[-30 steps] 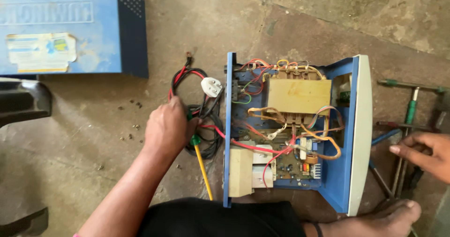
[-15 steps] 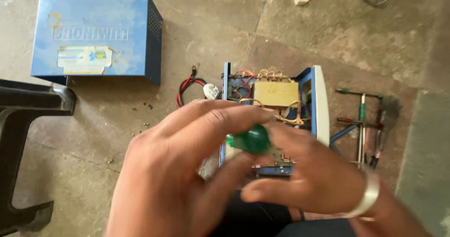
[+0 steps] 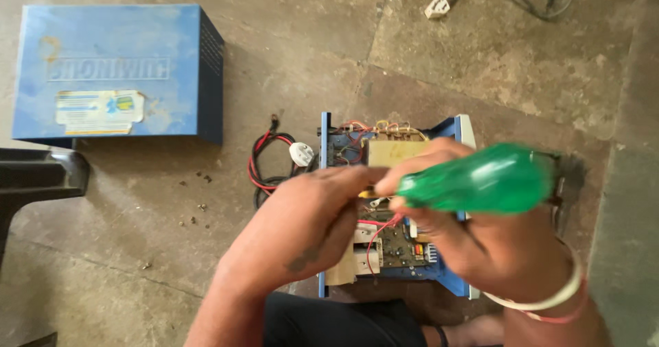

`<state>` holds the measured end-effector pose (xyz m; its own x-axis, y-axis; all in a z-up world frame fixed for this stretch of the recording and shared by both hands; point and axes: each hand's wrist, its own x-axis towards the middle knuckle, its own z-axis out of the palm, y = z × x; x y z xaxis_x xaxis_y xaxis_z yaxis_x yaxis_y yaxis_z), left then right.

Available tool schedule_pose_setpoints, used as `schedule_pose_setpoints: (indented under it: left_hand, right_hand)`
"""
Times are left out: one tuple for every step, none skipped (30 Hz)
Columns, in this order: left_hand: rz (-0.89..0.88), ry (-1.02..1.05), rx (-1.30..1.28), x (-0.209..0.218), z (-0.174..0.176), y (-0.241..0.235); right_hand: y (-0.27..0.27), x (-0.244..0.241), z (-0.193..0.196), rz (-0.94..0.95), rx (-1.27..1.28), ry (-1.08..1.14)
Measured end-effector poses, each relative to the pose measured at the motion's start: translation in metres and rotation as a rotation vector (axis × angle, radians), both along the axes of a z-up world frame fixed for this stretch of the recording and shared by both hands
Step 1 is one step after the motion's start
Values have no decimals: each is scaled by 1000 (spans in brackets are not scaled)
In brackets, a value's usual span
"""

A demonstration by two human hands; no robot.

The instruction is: The person sits on the floor and uses a screwdriver to adjust components inside an open electronic device. They manipulate wires and tighten screws on the circuit board and transformer area.

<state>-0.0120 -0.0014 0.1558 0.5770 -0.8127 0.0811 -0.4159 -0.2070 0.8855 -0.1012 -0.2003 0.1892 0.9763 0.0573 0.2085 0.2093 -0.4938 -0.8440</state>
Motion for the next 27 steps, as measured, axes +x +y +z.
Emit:
schedule_pose_setpoints:
  left_hand:
    - [-24,17,47,1,-9,-2]
    - [-48,34,93,0,-18,-3]
    - [-72,44,140,1,-25,-4]
    - [-60,31,216,0,-31,-4]
    - [-51,13,289,0,-36,-3]
    - [-42,-6,362,-1,-40,-1]
    - [-36,-10,375,-1,-46,-2]
    - [-30,-14,388,-2,-51,-2]
    - [-25,-21,401,-4,-56,-3]
    - [-14,-13,427,-5,-61,-3]
    - [-5,-5,456,-6,-65,-2]
    - [5,2,485,-6,-69,-2]
    - [-16,-28,489,-6,-72,-1]
    - [-38,-57,493,-6,-75,1]
    - [-55,-89,495,-6,-77,2]
    - [-41,-71,479,-6,-78,3]
    - [-27,-52,463,-8,-79,4]
    - [-13,-34,447,-9,-79,4]
    - [-6,-31,428,-10,-79,5]
    - [1,-28,408,-11,-78,6]
    - [7,-25,388,-11,-78,6]
    - [12,-11,391,-10,-78,5]
    - [20,6,394,-10,-78,5]
    - [28,22,396,-10,-79,6]
    - [19,22,417,-10,-81,6]
    - [9,23,437,-9,-82,5]
    - [0,21,456,-8,-84,5]
  right_hand:
    - [2,4,-6,59,-1,-20]
    - [4,8,-13,118,-2,-39]
    - [4,11,-19,177,-2,-66]
    - [3,12,-24,208,14,-17]
    - [2,15,-30,236,27,28]
    - [1,17,-36,264,40,73]
    - [0,19,-41,263,-7,63]
    - [0,20,-46,263,-55,52]
    - [-1,20,-50,261,-104,39]
    - [-2,20,-53,273,-104,76]
    - [-2,21,-56,283,-101,113]
    - [-3,22,-58,294,-98,150]
    - [-4,21,-59,303,-74,142]
    - [-4,21,-60,311,-50,134]
    - [-5,21,-60,324,-27,123]
    - [-5,22,-59,328,-18,127]
    - [-6,21,-59,333,-9,132]
    - [-6,21,-59,338,1,136]
    - [-6,21,-59,328,5,141]
    - [-5,20,-59,318,9,147]
    - [-5,20,-60,307,14,153]
    - [-6,21,-61,305,17,158]
    - [-6,20,-62,306,21,164]
    - [-6,20,-64,307,25,171]
    - [-6,21,-65,311,14,172]
    - [-6,21,-66,316,2,173]
    - [-5,22,-66,320,-11,172]
